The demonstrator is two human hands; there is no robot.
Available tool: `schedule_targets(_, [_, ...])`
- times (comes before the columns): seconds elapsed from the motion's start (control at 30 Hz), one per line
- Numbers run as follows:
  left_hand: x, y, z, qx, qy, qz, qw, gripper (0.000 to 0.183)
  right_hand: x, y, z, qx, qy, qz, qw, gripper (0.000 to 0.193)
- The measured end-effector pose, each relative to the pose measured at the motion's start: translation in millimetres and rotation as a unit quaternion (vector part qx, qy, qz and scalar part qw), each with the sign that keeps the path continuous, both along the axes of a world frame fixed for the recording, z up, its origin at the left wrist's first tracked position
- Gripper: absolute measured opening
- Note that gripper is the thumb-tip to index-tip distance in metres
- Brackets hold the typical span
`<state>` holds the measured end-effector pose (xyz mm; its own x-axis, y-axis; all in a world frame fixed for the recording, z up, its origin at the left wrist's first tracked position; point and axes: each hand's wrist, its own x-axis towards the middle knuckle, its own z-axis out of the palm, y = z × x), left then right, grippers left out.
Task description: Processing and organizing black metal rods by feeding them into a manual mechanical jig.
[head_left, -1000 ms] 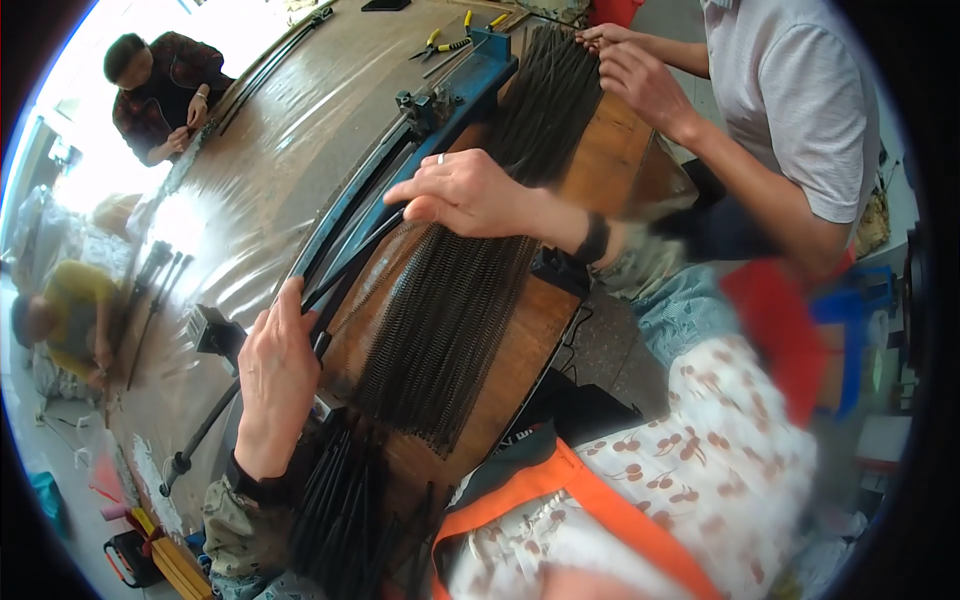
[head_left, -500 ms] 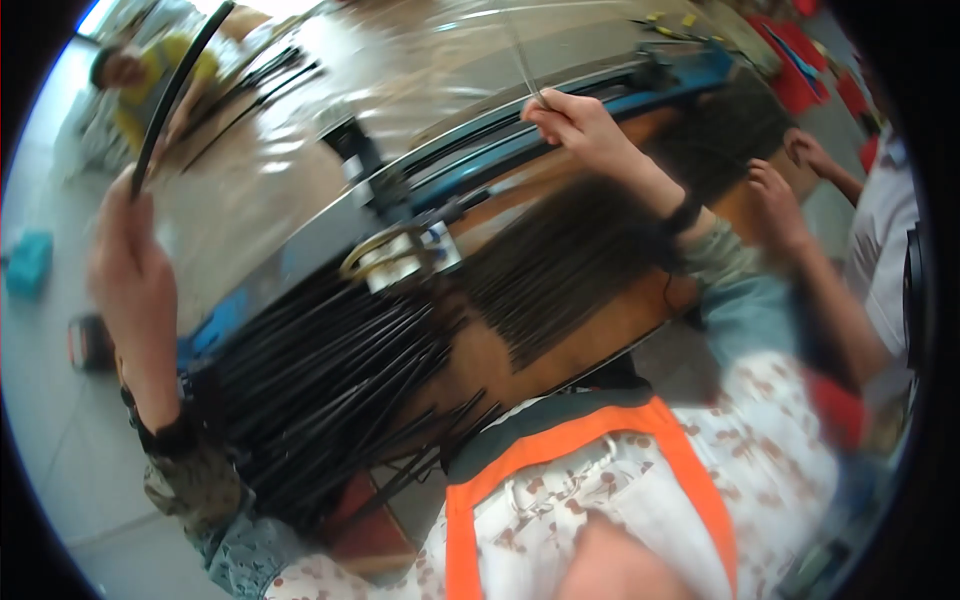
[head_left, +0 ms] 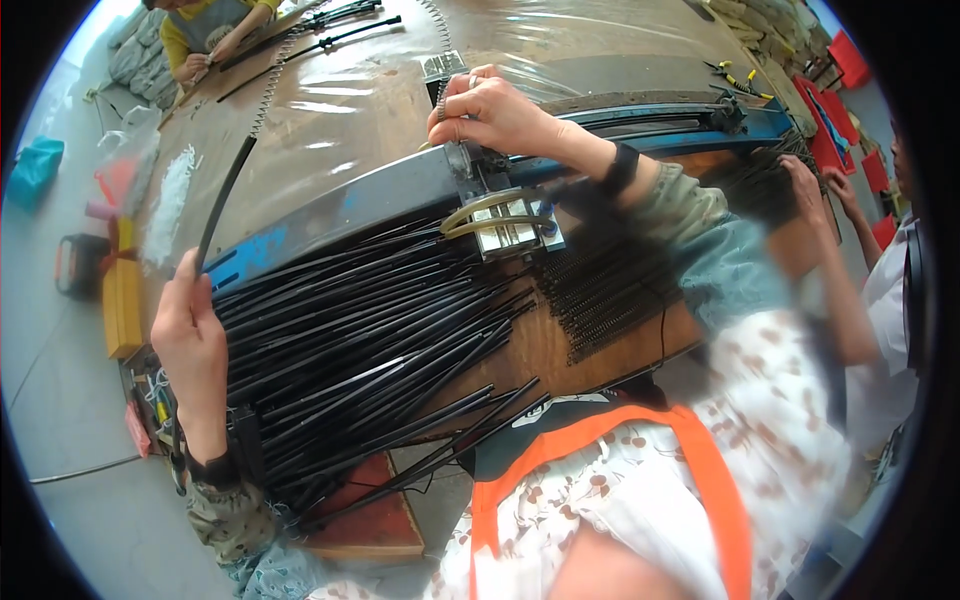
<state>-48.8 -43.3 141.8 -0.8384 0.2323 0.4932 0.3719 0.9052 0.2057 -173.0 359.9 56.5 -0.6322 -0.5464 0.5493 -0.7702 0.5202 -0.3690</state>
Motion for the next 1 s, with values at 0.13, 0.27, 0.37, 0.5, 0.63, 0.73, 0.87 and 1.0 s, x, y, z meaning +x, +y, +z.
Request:
schedule_targets(0.13, [-17.1,17.6,-7.0,-0.005,0.025,-0.028,0.999,0.030,-3.4,-0.8,4.6,0.086,-0.077,0.002,0.993,0.023])
schedule_targets(0.27, [-28.6,25.3,-4.3,-0.026,0.014,-0.037,0.999,0.032,4.3,-24.4,9.4,0.253,0.002,0.003,0.967,0.026])
schedule_targets(0.37, [-37.4,24.0,-5.4,-0.039,0.014,-0.048,0.998,0.034,4.8,7.0,5.3,0.198,0.149,-0.069,0.966,0.020])
schedule_targets(0.5, [-51.7,16.3,-20.1,-0.053,-0.029,-0.067,0.996,0.037,31.1,140.9,-9.7,0.249,0.188,-0.160,0.936,0.002])
schedule_targets(0.63, [-73.2,62.9,-39.7,-0.105,-0.091,-0.110,0.984,0.031,69.0,255.6,11.0,0.287,0.158,-0.262,0.907,0.010])
schedule_targets(0.73, [-106.2,142.5,-66.0,-0.060,-0.039,-0.267,0.961,0.031,84.1,293.2,5.3,0.296,0.136,-0.311,0.893,0.011])
schedule_targets(0.87, [-121.9,179.1,-92.4,-0.048,-0.041,-0.269,0.961,0.013,93.3,339.0,-14.9,0.248,0.089,-0.315,0.912,0.006])
schedule_targets(1.0, [-110.7,172.9,-91.7,-0.038,-0.059,-0.224,0.972,0.022,89.2,320.4,-26.4,0.251,0.153,-0.327,0.898,0.010])
